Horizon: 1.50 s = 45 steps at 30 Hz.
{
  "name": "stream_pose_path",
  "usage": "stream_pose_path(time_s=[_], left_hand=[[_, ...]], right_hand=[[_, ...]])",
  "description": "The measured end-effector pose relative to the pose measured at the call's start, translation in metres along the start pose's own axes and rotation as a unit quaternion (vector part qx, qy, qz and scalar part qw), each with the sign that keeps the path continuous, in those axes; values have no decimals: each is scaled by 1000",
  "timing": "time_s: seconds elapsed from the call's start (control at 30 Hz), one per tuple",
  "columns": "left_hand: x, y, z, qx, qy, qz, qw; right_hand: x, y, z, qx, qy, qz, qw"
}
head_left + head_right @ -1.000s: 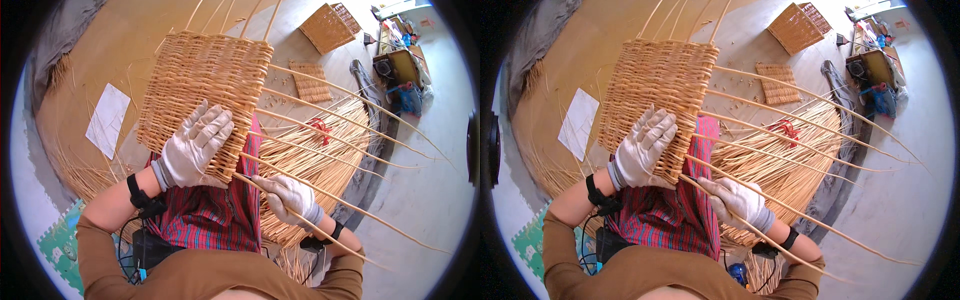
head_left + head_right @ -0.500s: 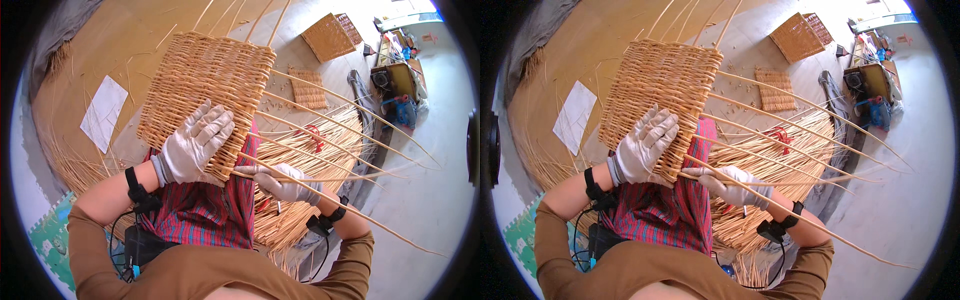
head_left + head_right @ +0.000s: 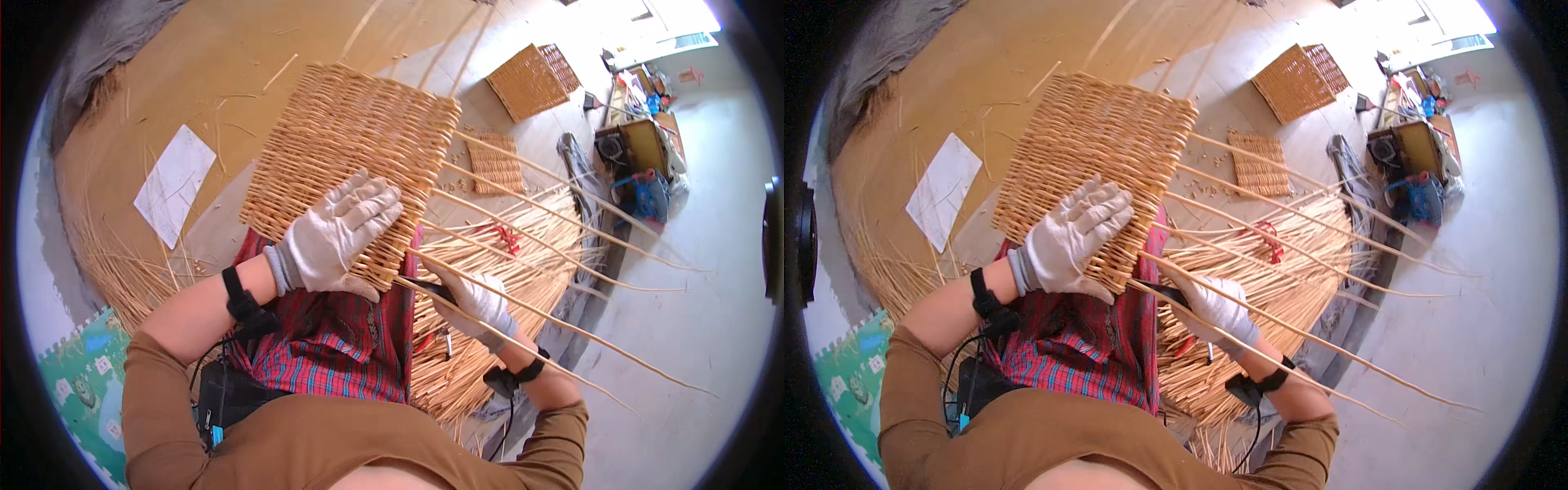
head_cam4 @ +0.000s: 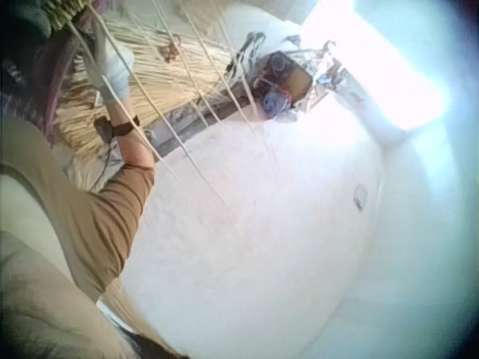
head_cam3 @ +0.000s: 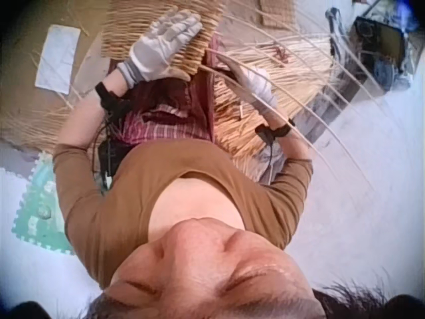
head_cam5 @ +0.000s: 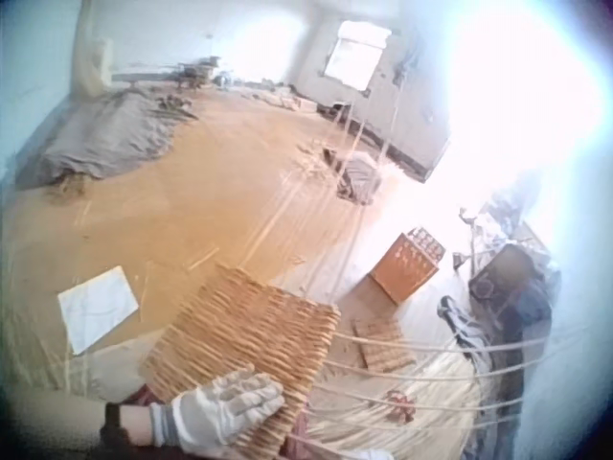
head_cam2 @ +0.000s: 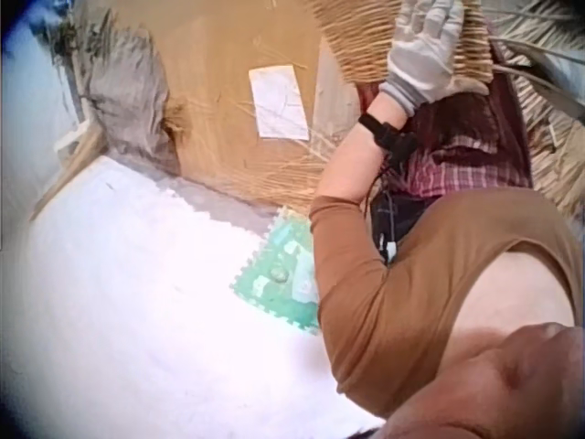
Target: Weaving a wicker basket using straw strips, scissors, and an awl.
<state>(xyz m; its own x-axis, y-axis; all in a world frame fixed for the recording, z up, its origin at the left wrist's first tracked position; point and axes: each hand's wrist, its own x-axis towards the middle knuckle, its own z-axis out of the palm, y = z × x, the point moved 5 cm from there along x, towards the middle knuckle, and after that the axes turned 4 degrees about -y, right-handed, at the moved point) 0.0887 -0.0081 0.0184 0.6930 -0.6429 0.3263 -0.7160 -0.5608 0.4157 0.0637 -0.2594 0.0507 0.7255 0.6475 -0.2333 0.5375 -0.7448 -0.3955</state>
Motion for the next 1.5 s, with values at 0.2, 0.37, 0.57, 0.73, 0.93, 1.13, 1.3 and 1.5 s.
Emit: stream_pose_path(time_s=[0.2,0.37,0.57,0.73,0.93,1.13,1.3,1.5], left_hand=[[-4,-1,1,-17,7,0,1000],[-3,-2,3,-18,4,6,1000],[-13,-3,6,-24,19,10,999],[-12,-17,0,-10,-2,-1,1000],[-18,5,1,-11,-1,-14,1000],[-44,-26,-60,-169,104,-194,961],[-153,-70,-45,-235,82,-288,925],[-123,45,-78,-186,62,-171,965]], right_hand=[[-12,-3,5,69,30,74,994],[-8,-5,8,248,-93,205,942],[-18,1,15,3,71,8,997],[-126,71,64,340,-183,242,890],[-57,-73,53,372,-129,69,917],[7,-94,36,339,73,96,933],[-4,-88,37,380,152,107,906],[-26,-57,10,545,136,211,800]])
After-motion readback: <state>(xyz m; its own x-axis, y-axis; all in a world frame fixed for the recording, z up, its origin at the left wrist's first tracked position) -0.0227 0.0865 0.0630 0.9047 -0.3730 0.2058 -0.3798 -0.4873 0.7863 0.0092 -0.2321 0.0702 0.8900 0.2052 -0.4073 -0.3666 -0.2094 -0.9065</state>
